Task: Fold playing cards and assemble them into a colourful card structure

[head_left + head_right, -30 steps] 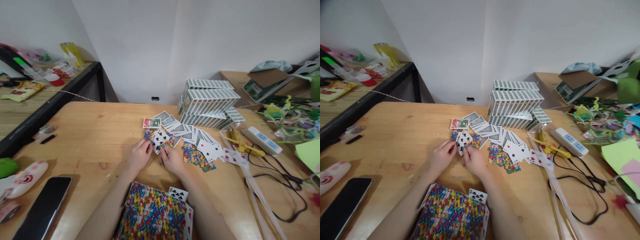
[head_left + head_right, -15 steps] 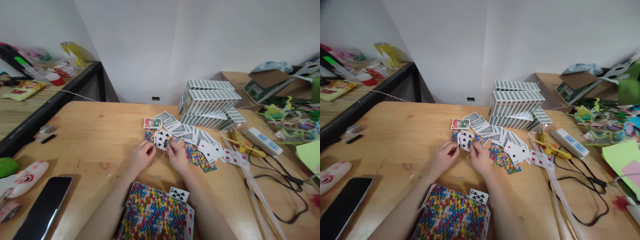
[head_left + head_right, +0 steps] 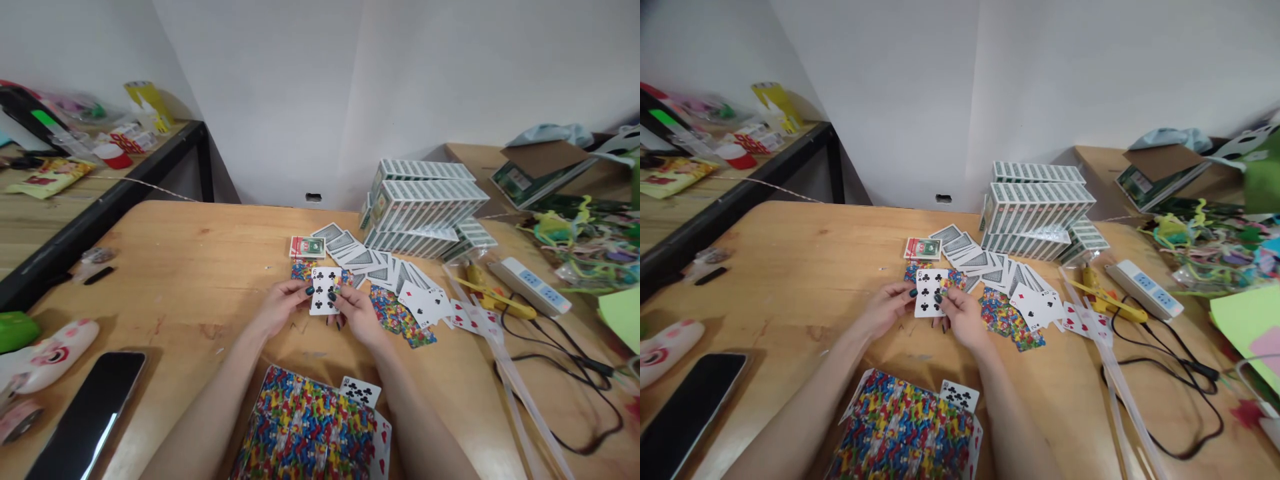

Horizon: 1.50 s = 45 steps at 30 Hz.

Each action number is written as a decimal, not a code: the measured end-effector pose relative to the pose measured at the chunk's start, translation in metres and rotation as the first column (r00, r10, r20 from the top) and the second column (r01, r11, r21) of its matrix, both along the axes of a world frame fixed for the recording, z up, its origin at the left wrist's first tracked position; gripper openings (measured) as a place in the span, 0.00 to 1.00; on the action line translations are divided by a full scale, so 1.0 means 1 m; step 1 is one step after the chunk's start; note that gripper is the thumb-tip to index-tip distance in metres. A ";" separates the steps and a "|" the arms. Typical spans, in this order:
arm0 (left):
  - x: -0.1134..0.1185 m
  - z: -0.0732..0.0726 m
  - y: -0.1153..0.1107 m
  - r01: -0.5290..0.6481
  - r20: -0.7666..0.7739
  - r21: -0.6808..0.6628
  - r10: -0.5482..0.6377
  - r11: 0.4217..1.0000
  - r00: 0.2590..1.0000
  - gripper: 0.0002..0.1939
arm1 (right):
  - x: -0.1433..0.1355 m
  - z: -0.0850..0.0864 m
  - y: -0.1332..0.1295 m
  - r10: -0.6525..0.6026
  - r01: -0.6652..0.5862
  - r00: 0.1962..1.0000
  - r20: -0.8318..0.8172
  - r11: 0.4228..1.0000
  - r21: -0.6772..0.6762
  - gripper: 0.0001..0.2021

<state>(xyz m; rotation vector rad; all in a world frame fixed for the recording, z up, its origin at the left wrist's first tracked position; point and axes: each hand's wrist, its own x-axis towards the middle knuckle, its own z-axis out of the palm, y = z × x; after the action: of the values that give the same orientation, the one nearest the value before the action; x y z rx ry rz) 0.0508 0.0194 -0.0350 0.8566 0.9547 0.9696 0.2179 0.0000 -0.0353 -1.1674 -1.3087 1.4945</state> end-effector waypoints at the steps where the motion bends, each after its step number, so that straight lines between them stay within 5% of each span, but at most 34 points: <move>1: 0.000 0.000 0.001 -0.012 -0.001 -0.012 0.012 1.000 1.000 0.13 | 0.000 0.000 0.000 0.006 -0.006 1.000 0.004 1.000 -0.002 0.15; 10: 0.008 0.002 -0.001 -0.113 -0.188 0.097 0.130 0.989 0.974 0.12 | -0.003 0.000 -0.002 0.005 -0.004 0.999 0.043 1.000 -0.006 0.15; 20: 0.017 0.004 -0.007 -0.075 -0.485 0.430 0.300 0.900 0.822 0.09 | -0.013 0.003 -0.005 0.054 -0.051 0.991 0.122 0.998 -0.022 0.16; 30: 0.008 -0.002 -0.006 0.106 -0.548 0.388 0.137 0.915 0.825 0.10 | -0.005 0.003 0.004 -0.166 0.166 0.986 -0.023 0.986 0.015 0.14; 35: 0.011 0.006 -0.009 0.235 -0.529 0.393 0.009 0.889 0.849 0.09 | -0.004 0.002 0.004 -0.179 0.176 0.983 0.046 0.983 0.059 0.13; 45: 0.009 0.007 -0.008 0.250 -0.485 0.360 -0.048 0.899 0.873 0.04 | -0.006 -0.005 0.001 -0.233 0.228 0.971 0.043 0.968 0.104 0.11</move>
<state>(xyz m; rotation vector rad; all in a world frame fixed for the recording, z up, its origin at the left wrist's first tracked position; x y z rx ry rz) 0.0600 0.0114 -0.0276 1.5576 1.0805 0.8532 0.2120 0.0012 -0.0402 -1.2571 -1.2220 1.2246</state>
